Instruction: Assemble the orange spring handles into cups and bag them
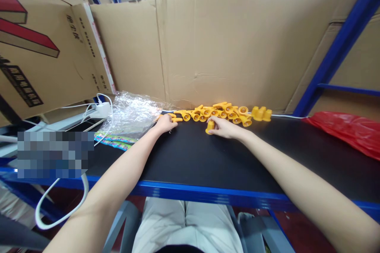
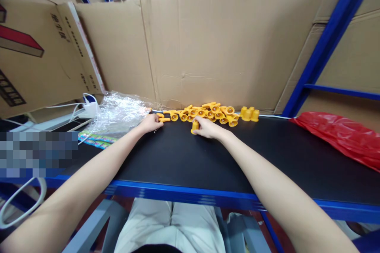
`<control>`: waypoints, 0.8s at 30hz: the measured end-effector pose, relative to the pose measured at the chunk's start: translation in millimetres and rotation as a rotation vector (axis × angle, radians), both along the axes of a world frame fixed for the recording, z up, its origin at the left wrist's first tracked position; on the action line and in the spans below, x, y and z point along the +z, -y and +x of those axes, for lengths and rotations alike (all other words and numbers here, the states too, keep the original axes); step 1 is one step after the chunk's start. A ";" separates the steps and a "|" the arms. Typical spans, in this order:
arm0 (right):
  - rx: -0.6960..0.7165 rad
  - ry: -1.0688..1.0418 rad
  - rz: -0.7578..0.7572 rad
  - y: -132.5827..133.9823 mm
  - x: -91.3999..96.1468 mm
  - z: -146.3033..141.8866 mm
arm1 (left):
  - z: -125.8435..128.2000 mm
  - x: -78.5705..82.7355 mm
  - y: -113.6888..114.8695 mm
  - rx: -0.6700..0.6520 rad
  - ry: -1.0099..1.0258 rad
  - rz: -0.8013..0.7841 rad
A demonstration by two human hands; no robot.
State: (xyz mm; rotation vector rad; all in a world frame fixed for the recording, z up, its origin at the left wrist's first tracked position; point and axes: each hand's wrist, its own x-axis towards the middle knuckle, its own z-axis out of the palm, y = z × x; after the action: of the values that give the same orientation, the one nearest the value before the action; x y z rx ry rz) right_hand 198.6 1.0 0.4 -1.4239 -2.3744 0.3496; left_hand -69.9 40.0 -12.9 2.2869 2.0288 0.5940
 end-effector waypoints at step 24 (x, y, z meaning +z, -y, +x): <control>-0.048 0.129 0.326 2.2 -3.8 -8.8 | 16.7 5.3 16.7 0.043 -0.224 -0.083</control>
State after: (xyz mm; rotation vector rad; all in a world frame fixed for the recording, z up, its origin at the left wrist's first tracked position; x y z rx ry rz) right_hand 189.8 -1.2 -3.4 -1.3801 -2.3556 -0.1421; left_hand -53.2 23.3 -7.6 2.3609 2.1556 0.2594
